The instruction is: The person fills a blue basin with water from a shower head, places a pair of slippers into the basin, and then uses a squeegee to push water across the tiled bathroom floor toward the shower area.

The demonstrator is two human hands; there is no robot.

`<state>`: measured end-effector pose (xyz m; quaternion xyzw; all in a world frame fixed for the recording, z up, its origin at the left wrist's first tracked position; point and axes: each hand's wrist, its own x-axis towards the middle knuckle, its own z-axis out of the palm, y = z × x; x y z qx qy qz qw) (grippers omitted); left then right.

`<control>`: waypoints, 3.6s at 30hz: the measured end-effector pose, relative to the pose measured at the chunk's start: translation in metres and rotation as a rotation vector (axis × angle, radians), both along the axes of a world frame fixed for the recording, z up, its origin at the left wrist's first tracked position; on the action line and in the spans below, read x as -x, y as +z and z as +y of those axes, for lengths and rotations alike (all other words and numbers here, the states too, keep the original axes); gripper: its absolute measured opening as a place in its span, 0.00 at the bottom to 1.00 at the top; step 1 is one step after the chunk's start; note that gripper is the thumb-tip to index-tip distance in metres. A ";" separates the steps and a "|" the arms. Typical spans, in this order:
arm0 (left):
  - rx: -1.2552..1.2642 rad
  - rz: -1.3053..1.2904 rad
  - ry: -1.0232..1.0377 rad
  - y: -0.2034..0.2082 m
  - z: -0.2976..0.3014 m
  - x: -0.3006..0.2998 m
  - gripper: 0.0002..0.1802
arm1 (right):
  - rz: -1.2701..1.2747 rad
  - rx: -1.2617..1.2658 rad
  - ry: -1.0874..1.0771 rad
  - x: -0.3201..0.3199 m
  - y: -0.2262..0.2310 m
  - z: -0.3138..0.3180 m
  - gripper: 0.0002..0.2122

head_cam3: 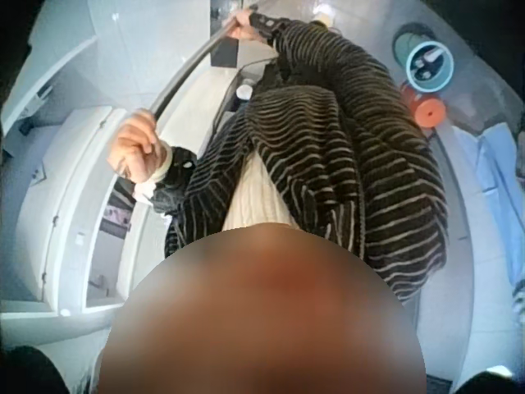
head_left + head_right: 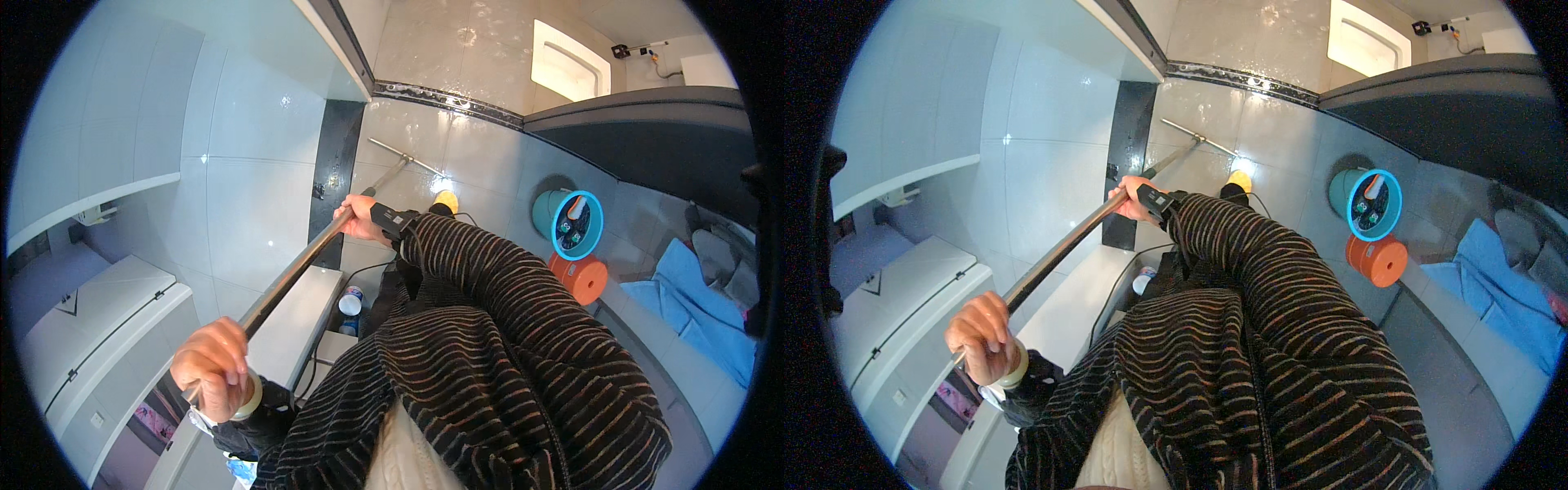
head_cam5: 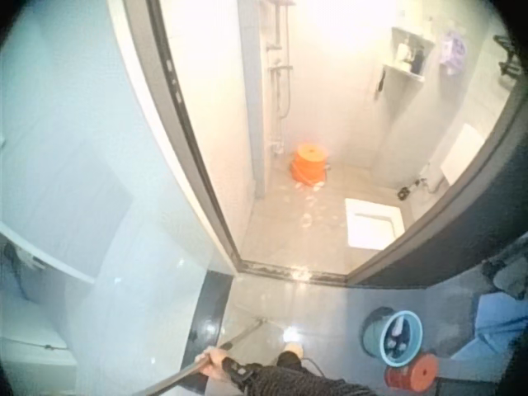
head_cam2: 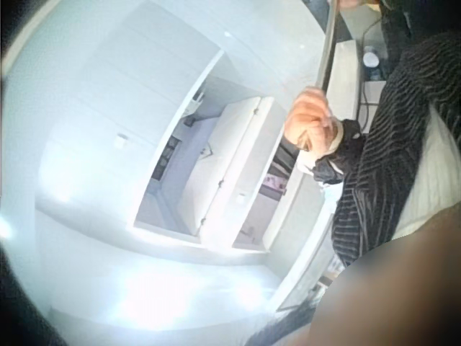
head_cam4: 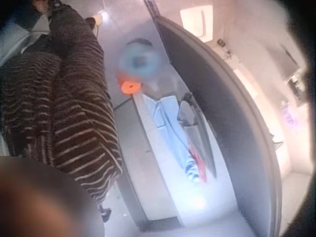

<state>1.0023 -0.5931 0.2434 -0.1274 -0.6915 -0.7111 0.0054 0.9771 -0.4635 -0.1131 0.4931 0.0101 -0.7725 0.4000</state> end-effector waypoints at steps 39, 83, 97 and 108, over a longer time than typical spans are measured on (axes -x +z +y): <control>1.824 -0.481 0.563 -0.011 -0.026 -0.214 0.23 | 0.004 -0.099 0.281 -0.098 -0.031 -0.028 0.05; 1.830 0.103 0.304 -0.084 0.011 -0.168 0.20 | 0.159 -0.103 -0.035 -0.033 -0.105 0.050 0.08; 1.785 0.139 0.391 -0.055 0.034 -0.170 0.17 | 0.102 -0.098 -0.089 -0.019 -0.058 0.060 0.11; 1.793 0.119 0.396 -0.074 0.056 -0.153 0.16 | 0.120 -0.148 -0.071 -0.001 -0.080 0.089 0.07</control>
